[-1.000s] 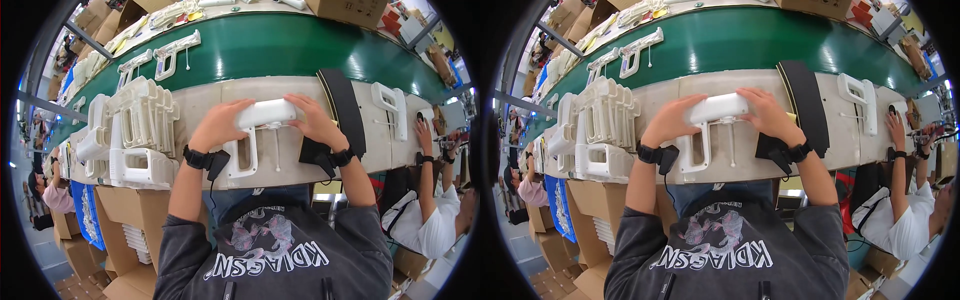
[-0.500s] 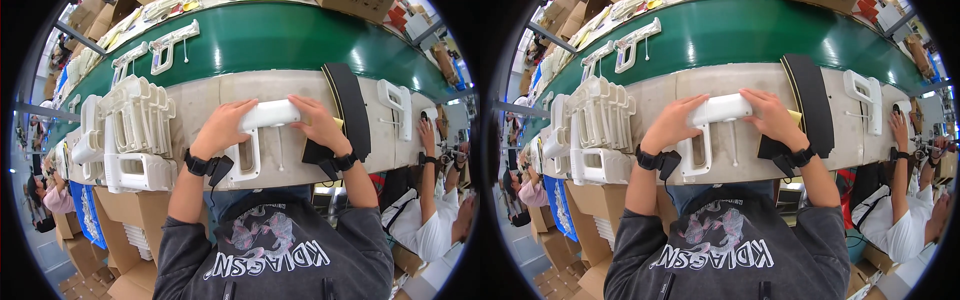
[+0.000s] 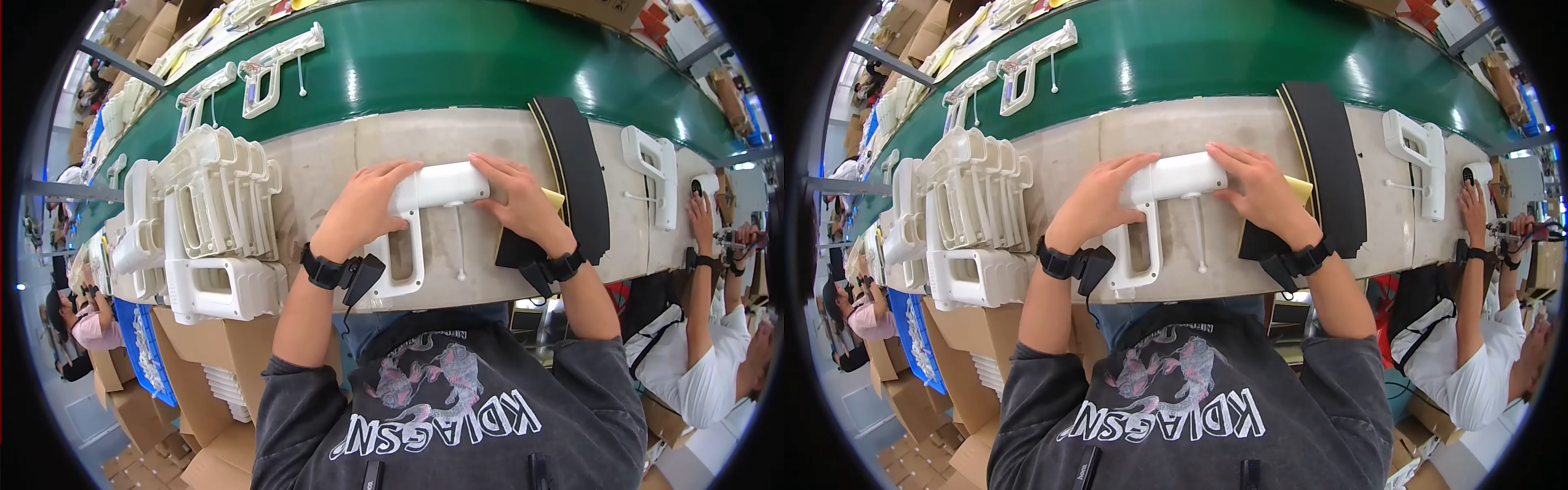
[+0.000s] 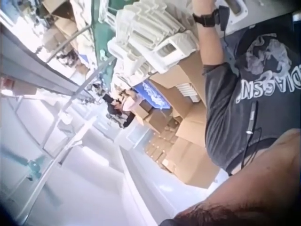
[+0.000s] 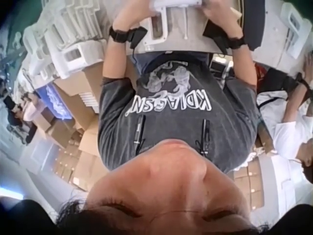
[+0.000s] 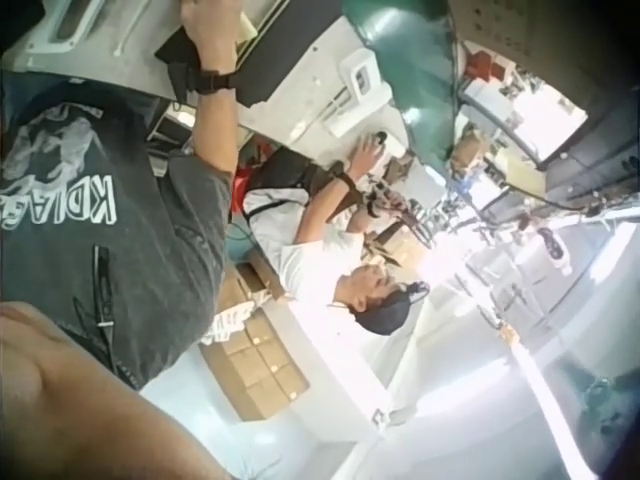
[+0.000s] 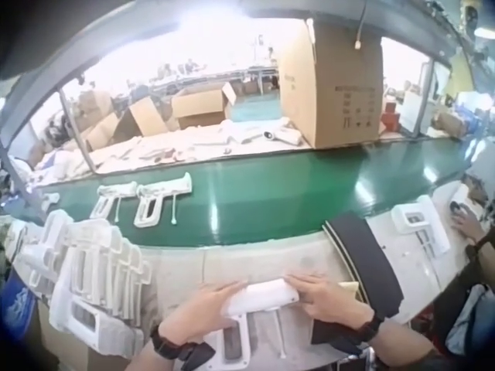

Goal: The person picks up a white plastic housing from a box, peels a backing from a black foam pad, and presses the pad onto a motor inside the housing. After repeating this, they pick up a white plastic cover and fit it onto the housing to complete the assembly.

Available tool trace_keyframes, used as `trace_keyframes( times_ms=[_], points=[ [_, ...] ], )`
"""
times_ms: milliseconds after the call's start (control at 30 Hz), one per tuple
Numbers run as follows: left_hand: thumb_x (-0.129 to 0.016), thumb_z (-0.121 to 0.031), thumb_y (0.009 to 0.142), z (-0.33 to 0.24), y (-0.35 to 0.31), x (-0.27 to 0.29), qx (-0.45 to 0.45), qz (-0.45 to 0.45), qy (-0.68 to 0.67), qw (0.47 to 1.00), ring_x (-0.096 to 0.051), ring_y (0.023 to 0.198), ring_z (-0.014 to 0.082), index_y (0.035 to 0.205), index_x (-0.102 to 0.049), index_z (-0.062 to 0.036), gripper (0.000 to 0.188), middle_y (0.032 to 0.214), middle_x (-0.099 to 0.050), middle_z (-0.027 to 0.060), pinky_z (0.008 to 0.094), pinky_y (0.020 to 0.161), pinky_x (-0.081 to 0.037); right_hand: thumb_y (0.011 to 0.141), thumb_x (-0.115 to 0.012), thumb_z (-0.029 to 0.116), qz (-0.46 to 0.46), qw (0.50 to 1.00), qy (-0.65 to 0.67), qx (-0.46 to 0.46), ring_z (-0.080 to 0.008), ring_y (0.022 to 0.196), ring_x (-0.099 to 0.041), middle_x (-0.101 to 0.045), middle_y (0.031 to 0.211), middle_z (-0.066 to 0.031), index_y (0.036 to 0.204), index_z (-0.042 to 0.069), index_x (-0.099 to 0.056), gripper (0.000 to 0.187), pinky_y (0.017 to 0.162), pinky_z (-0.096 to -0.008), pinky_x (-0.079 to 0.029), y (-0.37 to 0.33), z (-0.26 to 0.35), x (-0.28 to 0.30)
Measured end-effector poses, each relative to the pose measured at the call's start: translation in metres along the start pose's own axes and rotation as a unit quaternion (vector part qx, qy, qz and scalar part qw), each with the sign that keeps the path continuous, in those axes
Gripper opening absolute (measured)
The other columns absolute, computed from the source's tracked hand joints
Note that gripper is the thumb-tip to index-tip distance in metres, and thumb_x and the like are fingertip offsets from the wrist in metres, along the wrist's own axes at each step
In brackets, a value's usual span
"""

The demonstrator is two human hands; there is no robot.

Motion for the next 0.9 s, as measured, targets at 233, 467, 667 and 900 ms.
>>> trace_keyframes(
  times_ms=[233, 467, 667, 900],
  points=[
    [-0.087, -0.007, 0.055, 0.011, 0.010, 0.002, 0.039, 0.033, -0.005, 0.999, -0.054, 0.121, 0.0369, 0.144, -0.048, -0.0169, 0.098, 0.128, -0.059, 0.0175, 0.0423, 0.104, -0.046, 0.088, -0.074, 0.024, 0.064, 0.989, 0.123, -0.042, -0.0282, 0.117, -0.058, -0.058, 0.135, -0.0140, 0.140, 0.007, -0.053, 0.058, 0.101, -0.0345, -0.044, 0.015, -0.018, 0.000],
    [-0.090, -0.015, 0.051, 0.006, 0.016, 0.004, 0.034, 0.091, 0.007, 0.995, -0.055, 0.119, 0.0365, 0.143, -0.051, -0.0172, 0.100, 0.124, -0.061, 0.0185, 0.0416, 0.103, -0.045, 0.081, -0.078, 0.041, 0.175, 0.967, 0.162, -0.085, -0.0237, 0.094, -0.061, -0.065, 0.109, -0.0149, 0.129, 0.000, -0.059, 0.066, 0.084, -0.0340, -0.050, 0.035, -0.044, -0.005],
    [-0.088, -0.018, 0.052, -0.007, 0.005, 0.007, 0.014, 0.073, 0.032, 0.997, -0.055, 0.116, 0.0382, 0.146, -0.046, -0.0127, 0.104, 0.124, -0.058, 0.0200, 0.0420, 0.103, -0.043, 0.078, -0.082, 0.037, 0.219, 0.948, 0.219, -0.069, -0.0201, 0.096, -0.061, -0.064, 0.110, -0.0149, 0.129, 0.000, -0.055, 0.068, 0.084, -0.0325, -0.050, 0.034, -0.039, -0.006],
    [-0.084, -0.015, 0.055, -0.109, -0.017, 0.051, -0.046, 0.018, 0.022, 0.999, -0.051, 0.120, 0.0367, 0.140, -0.049, -0.0107, 0.092, 0.125, -0.057, 0.0167, 0.0457, 0.107, -0.038, 0.083, -0.077, 0.015, 0.154, 0.859, 0.477, -0.110, -0.0139, 0.095, -0.062, -0.062, 0.113, -0.0076, 0.136, 0.001, -0.051, 0.060, 0.080, -0.0281, -0.055, -0.025, 0.028, 0.060]
  ],
)
Point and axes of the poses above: each hand's wrist, its own y-axis towards the middle knuckle, its own x-axis out of the back of the hand, z = x × y, the point moved 5 cm from there along y, towards the middle knuckle
